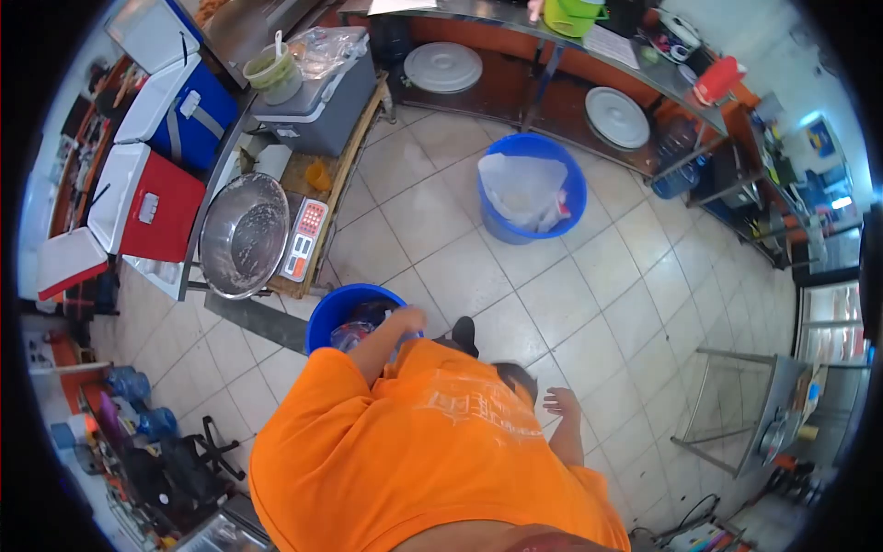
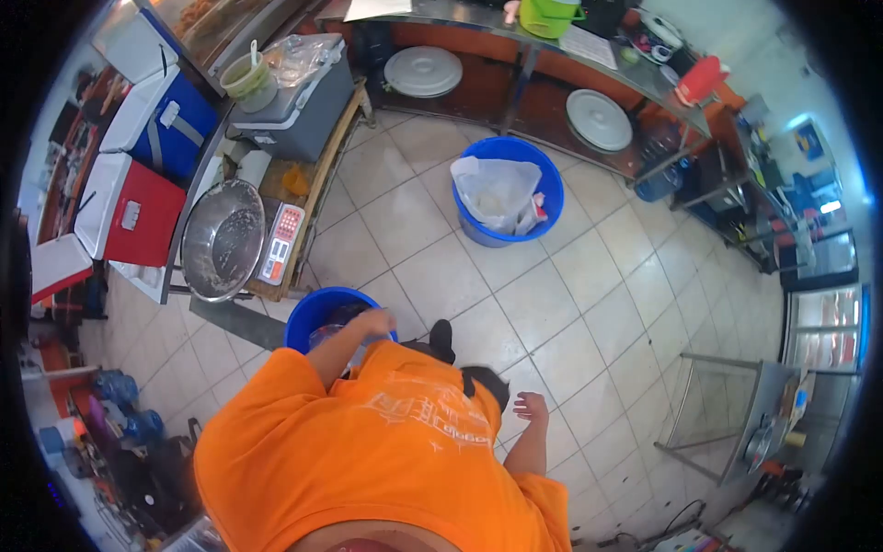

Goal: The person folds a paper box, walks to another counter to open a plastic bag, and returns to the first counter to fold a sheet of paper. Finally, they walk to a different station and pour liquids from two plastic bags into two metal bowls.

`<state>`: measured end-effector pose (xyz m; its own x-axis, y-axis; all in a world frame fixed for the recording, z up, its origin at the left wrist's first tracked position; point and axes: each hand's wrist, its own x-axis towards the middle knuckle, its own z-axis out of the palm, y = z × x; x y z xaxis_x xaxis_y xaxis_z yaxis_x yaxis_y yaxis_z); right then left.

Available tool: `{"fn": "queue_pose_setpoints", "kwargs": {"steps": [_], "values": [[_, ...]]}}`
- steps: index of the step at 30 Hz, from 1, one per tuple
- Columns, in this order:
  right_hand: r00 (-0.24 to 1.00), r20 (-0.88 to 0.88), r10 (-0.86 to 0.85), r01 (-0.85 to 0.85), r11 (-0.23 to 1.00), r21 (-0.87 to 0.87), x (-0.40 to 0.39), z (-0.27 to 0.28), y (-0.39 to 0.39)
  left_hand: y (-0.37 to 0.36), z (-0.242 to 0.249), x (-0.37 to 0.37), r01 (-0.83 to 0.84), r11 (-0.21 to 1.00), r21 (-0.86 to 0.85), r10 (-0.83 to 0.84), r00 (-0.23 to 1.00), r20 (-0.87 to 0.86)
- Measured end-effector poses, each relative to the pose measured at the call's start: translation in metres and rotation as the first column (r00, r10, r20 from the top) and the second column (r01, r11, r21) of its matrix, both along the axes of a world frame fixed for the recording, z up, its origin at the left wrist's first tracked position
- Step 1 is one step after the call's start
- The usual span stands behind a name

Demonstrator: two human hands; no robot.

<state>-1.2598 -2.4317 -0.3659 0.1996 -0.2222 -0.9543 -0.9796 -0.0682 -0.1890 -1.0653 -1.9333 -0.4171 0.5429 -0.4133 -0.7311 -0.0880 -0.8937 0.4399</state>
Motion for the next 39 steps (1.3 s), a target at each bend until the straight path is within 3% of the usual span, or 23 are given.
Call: {"fn": "queue_pose_setpoints", "kwargs": {"steps": [1, 3, 6, 7, 9, 10, 12, 13, 15, 16, 17, 19, 20, 22, 23, 25, 27, 29, 30, 32, 36, 38, 39], "values": [[1.0, -0.016, 0.018, -0.018, 1.0, 0.013, 0.013, -0.004, 0.001, 0.012, -0.048, 0.031, -0.066, 0.989, -0.134, 0.095, 0.97, 0.224], [0.998, -0.05, 0.022, -0.021, 1.0, 0.011, 0.056, -0.021, 0.005, -0.005, 0.037, 0.095, -0.468, 0.778, -0.418, 0.56, 0.819, 0.125], [0.996, 0.006, 0.094, -0.094, 0.995, -0.012, 0.13, -0.036, 0.01, 0.007, 0.05, 0.173, -0.552, 0.675, -0.49, 0.665, 0.743, 0.079], [0.988, -0.016, 0.152, -0.152, 0.988, -0.034, 0.162, -0.032, 0.016, 0.013, 0.048, 0.191, -0.561, 0.668, -0.489, 0.675, 0.733, 0.082], [0.966, -0.011, 0.258, -0.258, 0.966, -0.024, 0.237, -0.025, 0.023, 0.028, 0.044, 0.227, -0.469, 0.822, -0.323, 0.554, 0.789, 0.265], [0.937, -0.008, 0.348, -0.348, 0.937, -0.017, 0.272, -0.025, 0.025, 0.038, 0.031, 0.243, -0.522, 0.807, -0.277, 0.578, 0.793, 0.191], [0.958, 0.178, 0.226, -0.243, 0.966, 0.084, 0.339, -0.115, -0.015, 0.058, 0.03, 0.263, -0.592, 0.79, -0.156, 0.609, 0.787, 0.094], [0.929, 0.202, 0.309, -0.302, 0.951, -0.066, 0.392, -0.065, 0.016, 0.066, 0.038, 0.268, -0.616, 0.783, -0.09, 0.622, 0.779, 0.075], [0.889, 0.362, 0.28, -0.256, 0.96, -0.114, 0.484, -0.044, 0.035, 0.091, 0.005, 0.275, -0.639, 0.769, 0.0, 0.639, 0.769, 0.014], [0.845, 0.391, 0.365, -0.349, 0.93, -0.113, 0.533, -0.058, 0.039, 0.096, 0.006, 0.272, -0.661, 0.75, -0.029, 0.662, 0.75, 0.008], [0.803, 0.515, 0.3, -0.319, 0.946, -0.053, 0.577, -0.075, 0.045, 0.108, 0.01, 0.272, -0.681, 0.73, -0.05, 0.682, 0.731, 0.002], [0.684, 0.528, 0.504, -0.457, 0.86, -0.228, 0.678, -0.047, 0.091, 0.123, 0.024, 0.281, -0.746, 0.663, -0.059, 0.736, 0.664, -0.128], [0.471, 0.635, 0.612, -0.548, 0.767, -0.333, 0.729, -0.05, 0.107, 0.131, 0.031, 0.283, -0.757, 0.651, -0.054, 0.746, 0.652, -0.135], [0.478, 0.643, 0.598, -0.586, 0.763, -0.273, 0.823, 0.017, 0.176, 0.135, 0.032, 0.29, -0.805, 0.584, -0.106, 0.811, 0.584, 0.026], [0.37, 0.77, 0.52, -0.599, 0.767, -0.23, 0.873, 0.003, 0.201, 0.134, 0.027, 0.295, -0.816, 0.565, -0.12, 0.823, 0.567, 0.017], [0.245, 0.85, 0.466, -0.598, 0.763, -0.246, 0.953, 0.055, 0.276, 0.142, 0.02, 0.31, -0.992, 0.115, -0.052, 0.97, 0.123, -0.209], [0.13, 0.886, 0.446, -0.643, 0.718, -0.267, 1.032, 0.084, 0.347, 0.144, 0.03, 0.336, -0.996, 0.079, -0.035, 0.978, 0.085, -0.191], [0.118, 0.87, 0.478, -0.64, 0.706, -0.302, 1.097, 0.106, 0.415, 0.162, 0.029, 0.367, -0.999, 0.046, -0.023, 0.984, 0.05, -0.172], [0.111, 0.87, 0.481, -0.652, 0.696, -0.302, 1.125, 0.111, 0.445, 0.177, 0.005, 0.376, -0.99, 0.105, -0.092, 0.98, 0.119, -0.161], [-0.162, 0.88, 0.447, -0.535, 0.71, -0.459, 1.173, 0.126, 0.505, 0.2, -0.001, 0.415, -0.977, 0.142, -0.158, 0.975, 0.166, -0.151], [-0.203, 0.749, 0.63, -0.462, 0.613, -0.641, 1.252, 0.136, 0.582, 0.243, 0.055, 0.527, -0.947, 0.172, -0.27, 0.952, 0.23, -0.202], [-0.426, 0.525, 0.737, -0.194, 0.493, -0.848, 1.273, 0.126, 0.597, 0.252, 0.135, 0.598, -0.961, 0.134, -0.241, 0.878, 0.228, -0.42], [-0.386, 0.475, 0.791, -0.269, 0.397, -0.878, 1.281, 0.124, 0.6, 0.254, 0.151, 0.626, -0.959, 0.104, -0.265, 0.866, 0.218, -0.449]]}}
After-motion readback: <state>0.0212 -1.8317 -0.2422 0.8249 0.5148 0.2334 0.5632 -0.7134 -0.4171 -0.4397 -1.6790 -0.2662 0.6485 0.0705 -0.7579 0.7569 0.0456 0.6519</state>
